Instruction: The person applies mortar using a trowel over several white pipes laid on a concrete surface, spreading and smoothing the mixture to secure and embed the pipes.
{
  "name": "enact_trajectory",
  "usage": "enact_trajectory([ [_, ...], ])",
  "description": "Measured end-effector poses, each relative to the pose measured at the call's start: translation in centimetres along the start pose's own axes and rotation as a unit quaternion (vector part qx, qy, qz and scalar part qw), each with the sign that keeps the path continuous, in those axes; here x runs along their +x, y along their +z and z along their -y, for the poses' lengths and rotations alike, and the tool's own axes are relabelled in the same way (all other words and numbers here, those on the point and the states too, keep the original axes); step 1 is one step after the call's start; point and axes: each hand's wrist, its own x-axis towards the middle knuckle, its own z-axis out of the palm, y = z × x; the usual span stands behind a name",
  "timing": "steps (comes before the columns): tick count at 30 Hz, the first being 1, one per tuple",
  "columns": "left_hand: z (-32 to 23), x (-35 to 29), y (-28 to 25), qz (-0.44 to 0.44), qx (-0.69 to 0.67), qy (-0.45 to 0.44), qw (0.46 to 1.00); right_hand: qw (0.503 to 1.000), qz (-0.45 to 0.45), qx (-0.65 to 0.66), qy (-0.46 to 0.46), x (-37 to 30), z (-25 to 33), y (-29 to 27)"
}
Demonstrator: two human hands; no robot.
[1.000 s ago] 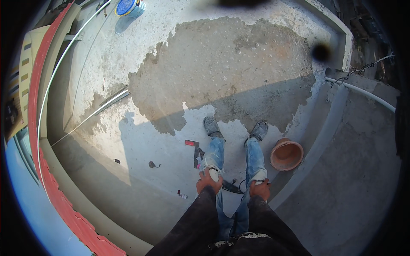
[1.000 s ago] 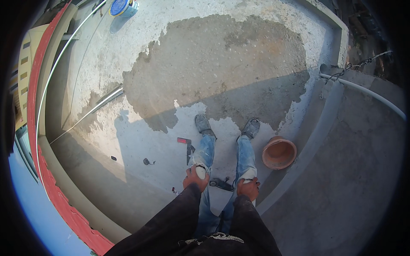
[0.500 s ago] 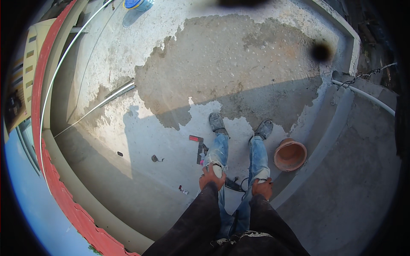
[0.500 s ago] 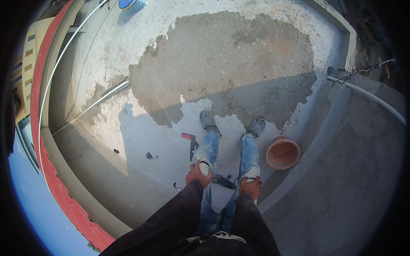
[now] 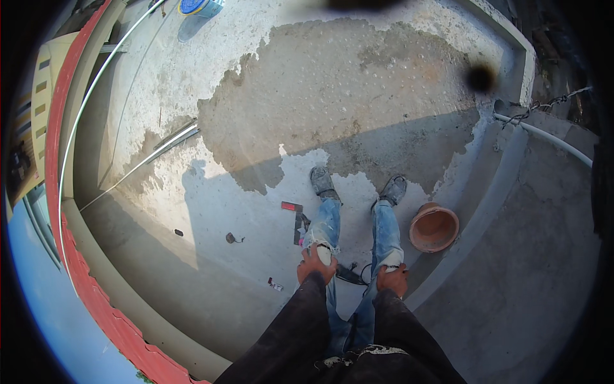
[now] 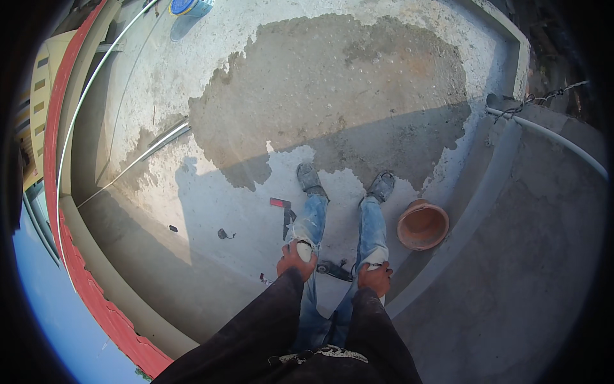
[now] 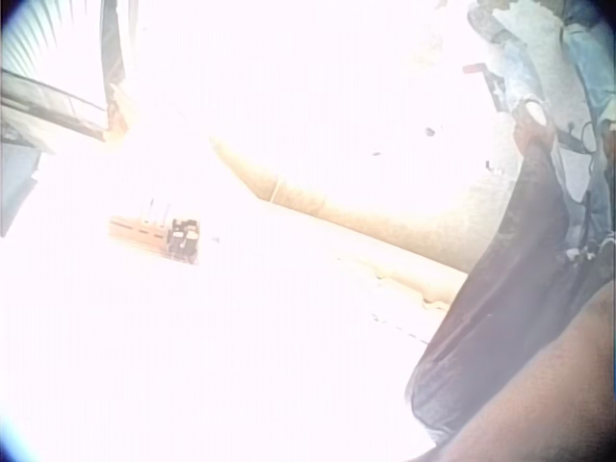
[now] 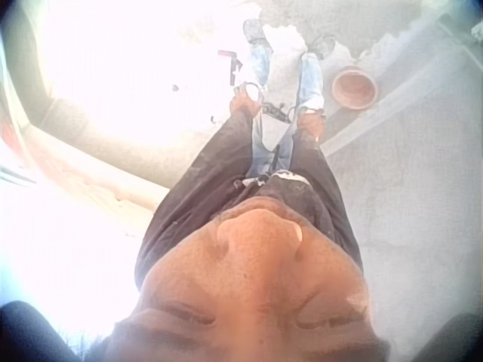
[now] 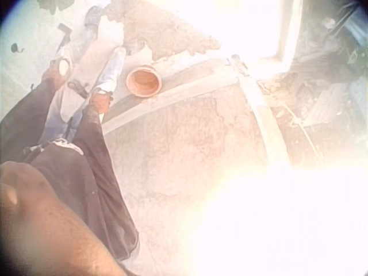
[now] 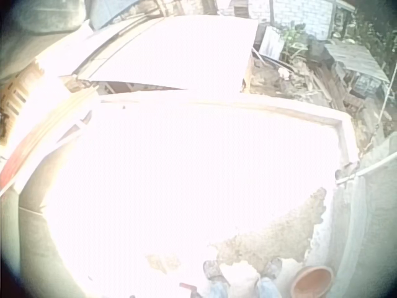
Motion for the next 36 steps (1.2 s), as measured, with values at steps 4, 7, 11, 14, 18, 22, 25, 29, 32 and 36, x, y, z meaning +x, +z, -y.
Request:
enact_trajectory([
  [4,-0.2,-0.2,-0.2,-0.004,0.005,-0.001,1.0,1.0,0.006,0.002,0.006,0.0,-0.1,0.1],
  [7,-0.3,-0.2,-0.2,0.001,0.007,-0.004,1.0,1.0,0.007,0.004,0.007,0.1,-0.1,0.2],
  [11,-0.2,-0.1,0.1,-0.003,0.014,0.005,1.0,1.0,0.007,0.003,0.005,0.2,-0.2,0.3],
  [14,-0.2,0.0,0.3,-0.006,0.018,0.011,1.0,1.0,0.006,0.001,0.009,0.3,-0.2,0.1],
  [18,-0.3,0.0,0.3,-0.011,0.013,0.015,1.0,1.0,-0.008,0.005,-0.003,0.4,-0.3,-0.1],
  [22,-0.7,0.0,0.1,-0.017,0.007,0.018,1.0,1.0,-0.008,0.009,0.004,0.6,-0.3,-0.2],
  [25,-1.0,0.1,-0.1,-0.014,0.003,0.017,1.0,1.0,-0.01,0.007,0.001,0.7,-0.3,-0.3],
  [29,-1.4,0.1,-0.3,-0.016,0.013,0.014,1.0,1.0,-0.008,0.011,-0.001,0.8,-0.3,-0.5],
  [32,-1.5,0.1,-0.5,-0.019,0.013,0.019,1.0,1.0,-0.009,0.013,-0.001,0.7,-0.3,-0.6],
  [36,-1.7,0.0,-0.5,-0.01,0.009,0.017,1.0,1.0,-0.014,0.004,0.007,0.7,-0.3,-0.5],
])
